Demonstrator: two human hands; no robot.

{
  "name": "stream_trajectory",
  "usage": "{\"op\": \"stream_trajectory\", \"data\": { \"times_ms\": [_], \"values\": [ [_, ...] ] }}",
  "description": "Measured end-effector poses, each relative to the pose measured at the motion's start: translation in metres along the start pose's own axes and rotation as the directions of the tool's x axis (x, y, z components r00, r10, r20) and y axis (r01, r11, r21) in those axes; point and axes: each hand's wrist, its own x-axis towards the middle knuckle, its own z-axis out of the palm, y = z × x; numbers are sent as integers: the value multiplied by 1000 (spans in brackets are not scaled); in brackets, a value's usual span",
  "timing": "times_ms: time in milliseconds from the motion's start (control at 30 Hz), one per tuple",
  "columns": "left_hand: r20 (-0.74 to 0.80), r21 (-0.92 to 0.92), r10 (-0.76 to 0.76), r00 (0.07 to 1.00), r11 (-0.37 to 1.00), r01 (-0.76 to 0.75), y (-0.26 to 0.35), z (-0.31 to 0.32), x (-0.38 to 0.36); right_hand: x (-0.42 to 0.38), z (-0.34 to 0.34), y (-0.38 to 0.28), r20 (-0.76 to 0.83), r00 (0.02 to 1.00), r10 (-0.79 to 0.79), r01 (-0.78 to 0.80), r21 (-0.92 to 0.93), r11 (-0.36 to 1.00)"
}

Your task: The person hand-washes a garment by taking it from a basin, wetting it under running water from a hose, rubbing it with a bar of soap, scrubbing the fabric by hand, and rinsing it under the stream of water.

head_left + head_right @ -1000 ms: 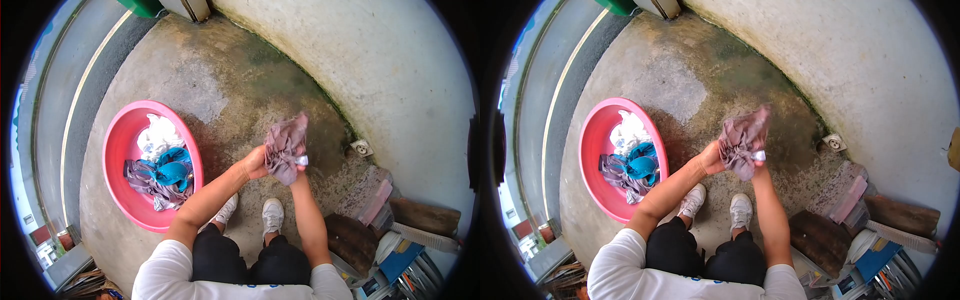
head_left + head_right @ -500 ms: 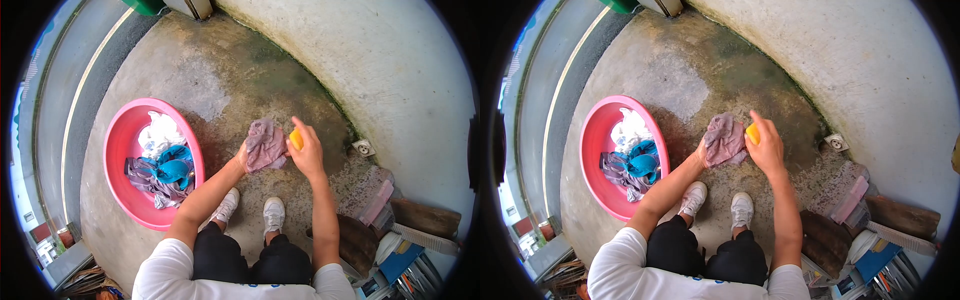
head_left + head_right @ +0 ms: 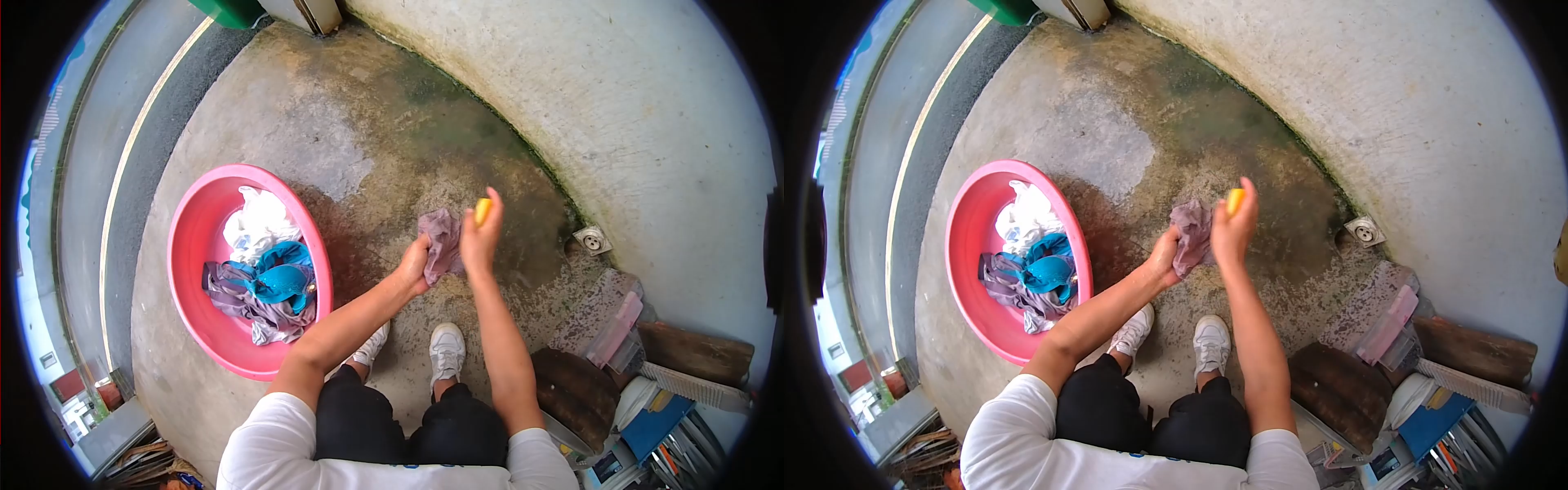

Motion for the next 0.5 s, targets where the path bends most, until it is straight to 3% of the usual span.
{"op": "stream_trajectory", "data": {
  "times_ms": [33, 67, 167, 200, 233, 300, 367, 433, 500],
  "values": [
    [17, -21, 0, 1000, 1000, 1, 4, 4, -3, 1, -10, 13, 141, 939, 313, -341, 291, 894],
    [7, -25, 46, 999, 999, -46, 7, 7, -3, -2, -17, 11, 149, 952, 266, -300, 299, 906],
    [-76, 308, 191, 979, 938, -159, 13, 5, 0, -24, -39, -46, 307, 931, 199, -278, 240, 930],
    [-105, 426, 205, 973, 894, -142, 12, 3, 4, -33, -28, -42, 311, 943, 114, -201, 265, 943],
    [-92, 406, 230, 969, 897, -174, 5, 3, 6, -40, -24, -40, 300, 953, 37, -115, 244, 963],
    [-18, 332, 211, 977, 923, -193, 9, 6, 3, -38, -14, -29, 370, 914, 167, -345, 490, 801],
    [107, 236, 119, 987, 961, -141, 27, 15, -6, -29, -31, -35, 488, 836, 252, -548, 710, 442],
    [292, 133, 49, 955, 987, -91, 53, 31, -24, -16, -56, -67, 560, 813, 160, -579, 748, 323],
    [581, 10, -63, 812, 997, 70, 85, 34, -36, -11, -80, -86, 611, 791, 29, -609, 782, 134]
  ]
}}
